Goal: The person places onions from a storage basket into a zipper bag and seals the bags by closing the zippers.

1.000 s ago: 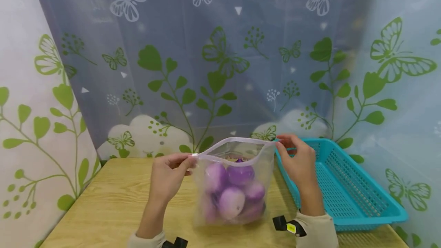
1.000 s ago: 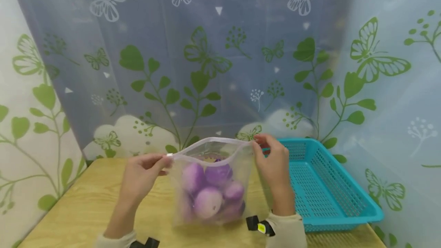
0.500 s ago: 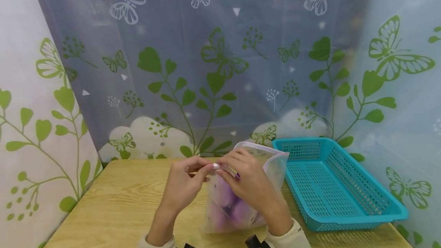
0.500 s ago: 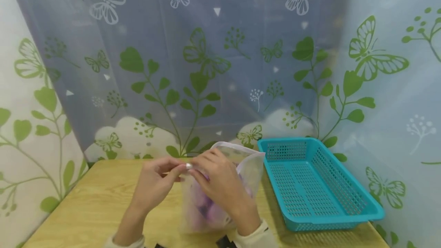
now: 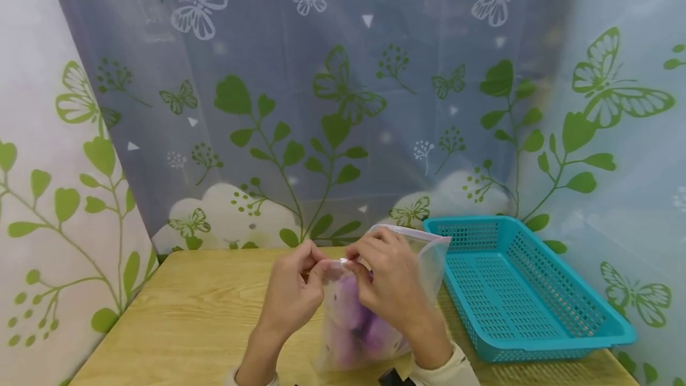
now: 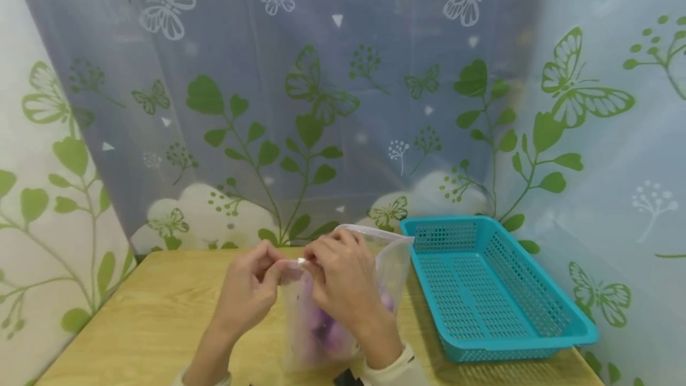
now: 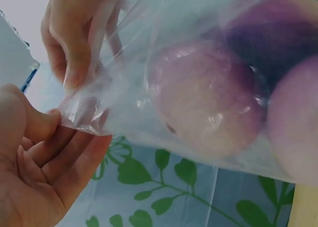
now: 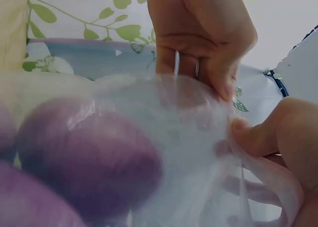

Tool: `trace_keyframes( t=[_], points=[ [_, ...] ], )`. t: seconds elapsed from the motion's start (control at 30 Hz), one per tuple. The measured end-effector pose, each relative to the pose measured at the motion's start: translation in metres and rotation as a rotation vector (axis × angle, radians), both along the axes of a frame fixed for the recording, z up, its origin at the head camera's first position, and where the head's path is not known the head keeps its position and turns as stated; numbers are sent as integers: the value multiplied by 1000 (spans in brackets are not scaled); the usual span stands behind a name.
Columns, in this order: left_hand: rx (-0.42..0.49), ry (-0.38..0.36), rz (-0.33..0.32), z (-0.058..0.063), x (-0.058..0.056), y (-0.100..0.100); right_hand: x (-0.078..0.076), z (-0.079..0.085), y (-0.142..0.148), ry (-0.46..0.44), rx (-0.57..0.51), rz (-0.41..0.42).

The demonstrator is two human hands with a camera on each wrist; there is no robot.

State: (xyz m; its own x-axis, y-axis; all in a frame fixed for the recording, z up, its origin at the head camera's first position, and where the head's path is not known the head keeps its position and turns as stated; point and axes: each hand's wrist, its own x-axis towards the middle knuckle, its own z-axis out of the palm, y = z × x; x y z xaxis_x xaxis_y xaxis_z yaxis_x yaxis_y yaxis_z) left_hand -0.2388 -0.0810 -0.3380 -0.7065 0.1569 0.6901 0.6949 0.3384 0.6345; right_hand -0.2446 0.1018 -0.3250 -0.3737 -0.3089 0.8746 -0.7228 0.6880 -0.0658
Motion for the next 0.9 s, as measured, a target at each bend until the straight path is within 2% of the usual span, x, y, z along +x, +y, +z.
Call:
trace_keyframes(
  t=[0.13, 0.3, 0.5, 0.6, 0.7, 0.8, 0.9],
  points=[
    [2, 1, 26, 0, 1, -3, 1, 1, 2, -2, 4, -27],
    [17, -68, 33, 3, 3, -8, 1, 0, 0, -7, 41, 7],
    [27, -98, -29, 2, 2, -10, -2, -3, -5, 29, 60, 75],
    [58, -64, -58, 1, 1, -10, -2, -4, -8, 43, 44, 77],
    [64, 15, -40, 1, 0, -7, -1, -4, -10, 27, 28, 47],
    [35, 80, 13, 0, -1, -5, 1, -3, -11, -19, -16, 11],
    [17, 99, 73, -1, -1, -5, 2, -3, -9, -68, -64, -10]
  ],
)
